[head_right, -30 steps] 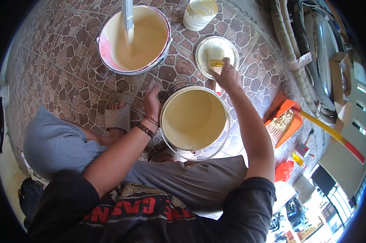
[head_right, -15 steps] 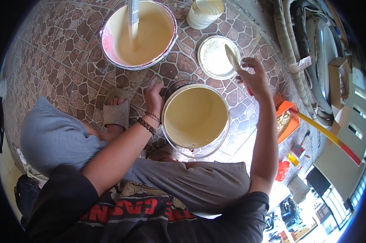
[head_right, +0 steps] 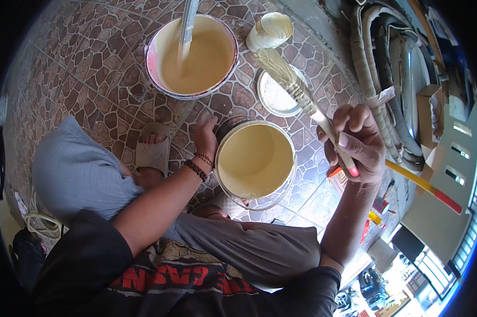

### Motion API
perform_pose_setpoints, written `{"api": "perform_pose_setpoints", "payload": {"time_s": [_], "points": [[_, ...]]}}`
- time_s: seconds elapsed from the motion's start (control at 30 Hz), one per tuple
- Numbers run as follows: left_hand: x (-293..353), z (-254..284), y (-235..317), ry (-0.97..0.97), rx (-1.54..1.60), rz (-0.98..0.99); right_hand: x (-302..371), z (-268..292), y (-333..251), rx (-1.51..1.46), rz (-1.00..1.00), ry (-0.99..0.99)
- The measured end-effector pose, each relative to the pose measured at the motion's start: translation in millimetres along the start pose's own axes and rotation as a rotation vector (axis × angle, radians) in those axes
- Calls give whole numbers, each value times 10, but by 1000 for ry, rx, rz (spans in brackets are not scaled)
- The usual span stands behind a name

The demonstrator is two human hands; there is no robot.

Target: Mixing paint in a bucket and applying a small amount to a wall hole.

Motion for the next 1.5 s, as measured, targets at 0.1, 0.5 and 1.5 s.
{"api": "perform_pose_setpoints", "payload": {"time_s": [0.1, 0.5, 1.5], "points": [[-9, -1, -40, 18, -22, -21, 44, -98, -90, -42, 24, -146], [-54, -45, -72, 78, -13, -42, 40, -582, -106, 1177, 360, 111], [57, 47, -8, 8, -82, -51, -375, -782, 342, 1435, 96, 147]]}}
Point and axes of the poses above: each hand's wrist, its own x-axis away from the middle knuckle, its own z-axis out of the back of the hand, y = z × x, the point moved 2 cm from there along -x, towards the middle knuckle, and after that the axes turned 2 degrees about z, right-handed, at the moved point
